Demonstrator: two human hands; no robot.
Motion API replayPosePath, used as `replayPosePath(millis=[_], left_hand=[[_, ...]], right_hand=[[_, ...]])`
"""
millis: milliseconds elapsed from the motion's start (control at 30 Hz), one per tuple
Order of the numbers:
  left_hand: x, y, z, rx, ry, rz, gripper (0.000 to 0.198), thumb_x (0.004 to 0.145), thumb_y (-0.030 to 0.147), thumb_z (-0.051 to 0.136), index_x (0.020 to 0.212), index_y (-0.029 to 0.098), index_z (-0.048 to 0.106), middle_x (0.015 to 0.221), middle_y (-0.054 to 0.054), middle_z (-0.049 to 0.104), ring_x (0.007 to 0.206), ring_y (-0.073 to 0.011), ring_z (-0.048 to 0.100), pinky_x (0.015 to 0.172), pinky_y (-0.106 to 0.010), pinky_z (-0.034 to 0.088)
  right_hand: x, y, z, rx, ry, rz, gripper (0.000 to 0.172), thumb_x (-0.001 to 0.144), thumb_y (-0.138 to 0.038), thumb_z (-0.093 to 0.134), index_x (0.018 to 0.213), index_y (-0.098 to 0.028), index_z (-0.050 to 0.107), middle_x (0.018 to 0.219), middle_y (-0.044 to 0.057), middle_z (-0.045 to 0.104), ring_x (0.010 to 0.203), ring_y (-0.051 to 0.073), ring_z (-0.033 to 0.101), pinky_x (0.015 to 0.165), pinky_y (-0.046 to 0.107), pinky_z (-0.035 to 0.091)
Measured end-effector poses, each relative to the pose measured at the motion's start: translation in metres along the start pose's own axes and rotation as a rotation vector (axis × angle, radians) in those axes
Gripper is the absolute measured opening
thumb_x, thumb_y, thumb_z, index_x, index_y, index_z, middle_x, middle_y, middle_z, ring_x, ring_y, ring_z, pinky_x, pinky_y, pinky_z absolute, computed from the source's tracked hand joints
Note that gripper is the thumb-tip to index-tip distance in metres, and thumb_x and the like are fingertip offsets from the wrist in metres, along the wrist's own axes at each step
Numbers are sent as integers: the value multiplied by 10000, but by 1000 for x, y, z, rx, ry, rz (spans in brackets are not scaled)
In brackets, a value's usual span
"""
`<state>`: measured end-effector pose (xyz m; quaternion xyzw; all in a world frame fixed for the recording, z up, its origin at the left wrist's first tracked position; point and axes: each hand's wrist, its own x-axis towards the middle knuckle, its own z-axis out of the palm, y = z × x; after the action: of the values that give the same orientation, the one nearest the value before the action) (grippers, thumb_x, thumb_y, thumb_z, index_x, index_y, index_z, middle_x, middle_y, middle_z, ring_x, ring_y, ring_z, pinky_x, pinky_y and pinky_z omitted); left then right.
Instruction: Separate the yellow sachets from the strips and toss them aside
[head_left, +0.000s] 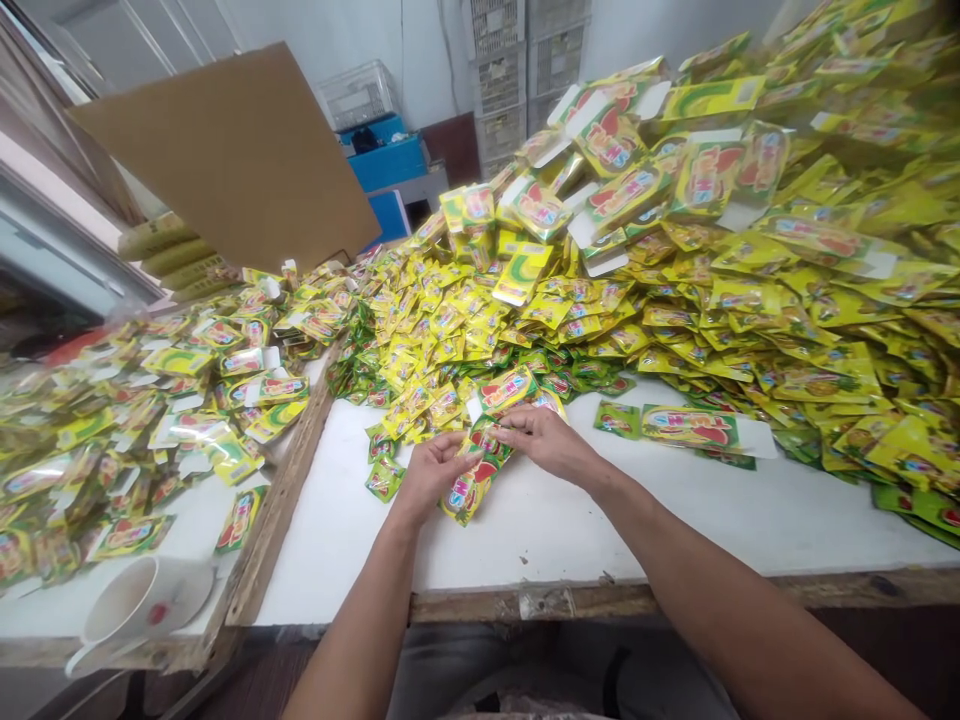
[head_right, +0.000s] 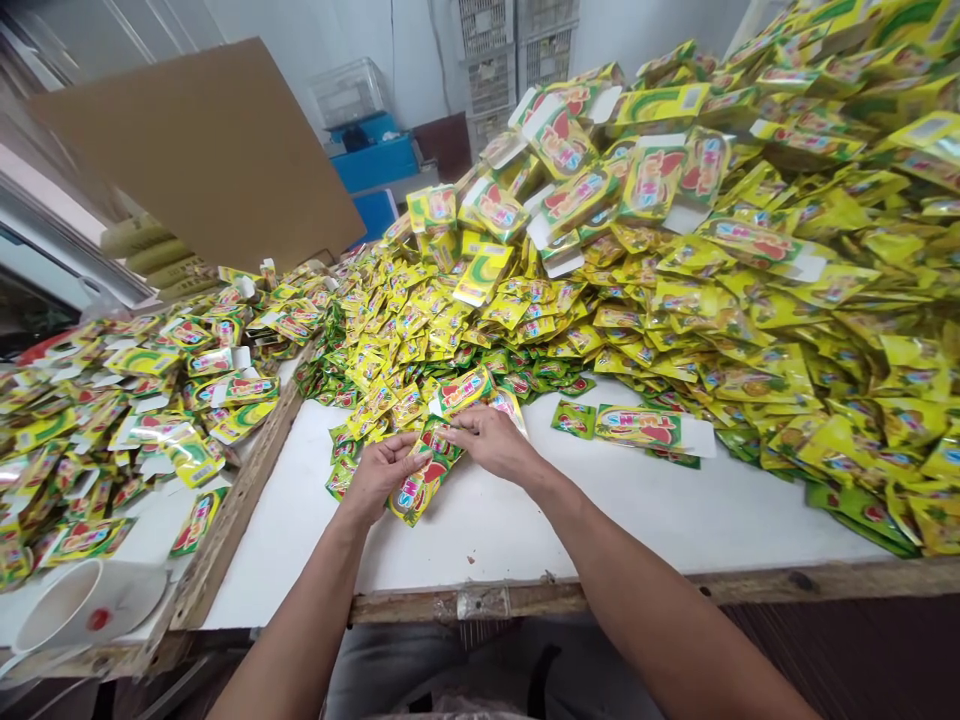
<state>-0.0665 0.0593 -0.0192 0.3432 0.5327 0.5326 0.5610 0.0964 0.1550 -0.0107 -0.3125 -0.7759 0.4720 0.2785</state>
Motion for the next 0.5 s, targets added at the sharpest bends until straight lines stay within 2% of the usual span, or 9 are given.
replayPosePath(millis=[100,233,367,500], left_hand=[[1,-2,1,21,-12,47,434,639,306,780,1019,127,669,778,-47,730,663,-154,668,676,-257,516],[3,-3,3,1,68,69,407,638,339,777,968,127,669,749,-39,723,646,-154,658,662,-265,514],[5,-1,4,-11,133,63,423,597,380,796,909,125,667,707,-33,711,615,-150,645,629,-253,495],[5,0,3,-8,106,75,396,632,382,772,919,128,674,734,-37,710,642,-152,645,657,-256,487]], right_hand=[[0,-2,4,-179,35,-26,278,797,-413,588,622,-206,651,705,23,628,795,197,524,728,323,364],[-2,-4,10,-256,227,-67,140,784,-346,641,707,-233,672,795,25,683,884,217,522,838,395,306],[-6,-9,13,-273,199,-148,188,817,-339,610,674,-230,664,781,33,695,907,228,505,850,422,281],[-9,-14,17,-240,172,-128,186,796,-414,622,764,-237,667,838,50,667,905,228,528,857,434,298]])
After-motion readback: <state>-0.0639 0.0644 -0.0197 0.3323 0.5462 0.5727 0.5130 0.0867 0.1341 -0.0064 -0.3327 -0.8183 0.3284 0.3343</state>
